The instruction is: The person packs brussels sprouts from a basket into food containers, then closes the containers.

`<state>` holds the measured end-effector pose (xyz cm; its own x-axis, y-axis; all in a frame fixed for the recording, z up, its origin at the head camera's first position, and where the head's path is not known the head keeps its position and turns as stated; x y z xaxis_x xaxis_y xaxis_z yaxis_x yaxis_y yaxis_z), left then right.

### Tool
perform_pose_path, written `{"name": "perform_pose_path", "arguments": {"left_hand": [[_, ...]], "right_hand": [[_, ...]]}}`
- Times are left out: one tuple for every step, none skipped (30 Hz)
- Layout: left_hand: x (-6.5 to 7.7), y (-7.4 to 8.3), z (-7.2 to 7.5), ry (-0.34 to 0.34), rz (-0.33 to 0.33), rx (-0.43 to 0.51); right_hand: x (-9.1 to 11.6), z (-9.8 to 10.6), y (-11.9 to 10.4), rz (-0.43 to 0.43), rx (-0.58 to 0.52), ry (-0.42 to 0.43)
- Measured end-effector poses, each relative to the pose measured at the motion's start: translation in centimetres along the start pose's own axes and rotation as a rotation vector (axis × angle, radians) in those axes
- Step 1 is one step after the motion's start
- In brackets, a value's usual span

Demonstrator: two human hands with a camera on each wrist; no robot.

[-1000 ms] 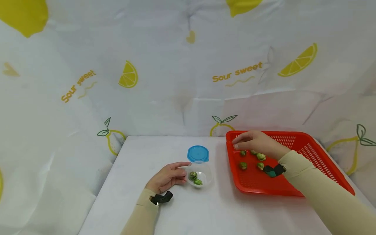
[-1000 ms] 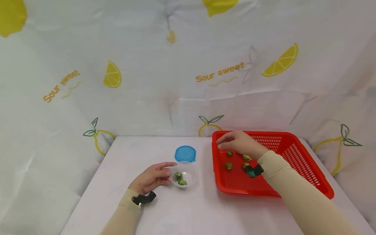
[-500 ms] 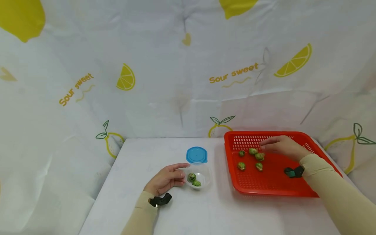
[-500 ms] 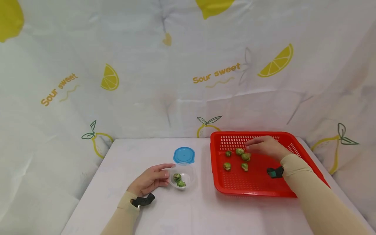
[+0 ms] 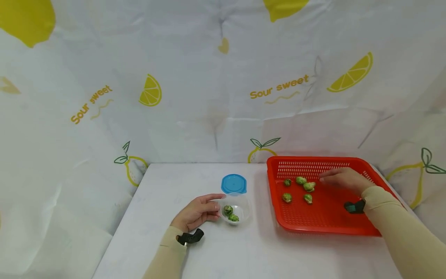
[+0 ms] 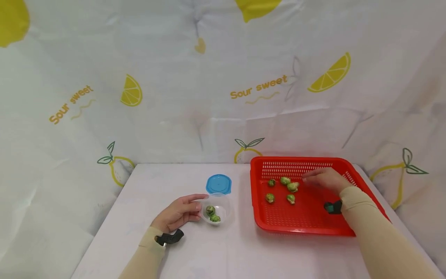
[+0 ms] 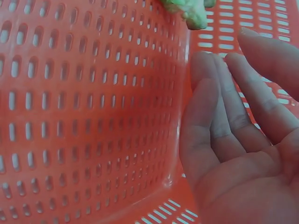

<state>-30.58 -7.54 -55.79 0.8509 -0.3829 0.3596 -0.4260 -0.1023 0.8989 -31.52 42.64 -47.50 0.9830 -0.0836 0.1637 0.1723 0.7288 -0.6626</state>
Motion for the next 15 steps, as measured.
{"name": "perform_pose_path", "arguments": {"left_hand": [[0.0,0.0,0.0,0.0,0.001,-0.001],[0.0,0.0,0.0,0.0,0.003,0.0],[0.0,-0.1,0.0,0.0,0.004,0.0],[0.0,-0.1,0.0,-0.001,0.004,0.001],[0.0,0.0,0.0,-0.003,0.003,0.001],[0.0,0.0,0.0,-0.005,0.002,0.001],[0.0,0.0,0.0,-0.007,0.001,0.001],[0.1,0.0,0.0,-0.009,0.0,0.0],[0.0,0.0,0.0,-0.012,-0.001,0.0],[0.0,0.0,0.0,-0.014,-0.002,-0.002],[0.0,0.0,0.0,-0.014,-0.001,-0.002],[-0.1,0.0,0.0,-0.015,-0.001,-0.001],[-0.1,-0.1,0.0,-0.015,-0.001,0.0],[-0.1,-0.1,0.0,-0.015,-0.002,0.0],[-0.2,-0.1,0.0,-0.015,-0.002,0.003]], "right_hand": [[-0.1,-0.1,0.1,-0.002,-0.004,-0.008],[-0.2,-0.3,0.1,-0.006,-0.008,-0.013],[-0.3,-0.4,0.2,-0.004,-0.01,-0.018],[-0.3,-0.5,0.1,0.0,-0.019,-0.022],[-0.4,-0.6,0.1,-0.001,-0.024,-0.026],[-0.5,-0.7,0.1,-0.008,-0.036,-0.028],[-0.6,-0.9,0.1,-0.009,-0.04,-0.03],[-0.6,-1.0,0.1,-0.01,-0.044,-0.028],[-0.7,-1.1,0.0,-0.002,-0.051,-0.033],[-0.7,-1.2,0.0,-0.01,-0.061,-0.033],[-0.8,-1.4,0.0,-0.014,-0.071,-0.036],[-0.8,-1.5,0.0,-0.022,-0.084,-0.038],[-0.8,-1.6,-0.1,-0.014,-0.088,-0.042],[-0.9,-1.7,-0.1,-0.02,-0.099,-0.043],[-0.9,-1.8,-0.1,-0.021,-0.11,-0.049]]}}
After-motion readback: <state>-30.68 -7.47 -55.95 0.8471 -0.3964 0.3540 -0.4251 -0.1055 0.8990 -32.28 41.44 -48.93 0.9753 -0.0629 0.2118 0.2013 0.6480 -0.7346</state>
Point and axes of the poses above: each hand's wrist, its own x-axis away from the middle knuckle, its own z-axis out of the back of the hand, y = z × x, the point moved 8 cm from there along -x, towards the middle knuckle, and after that the axes turned 15 degrees about y, right-handed, at the moved point
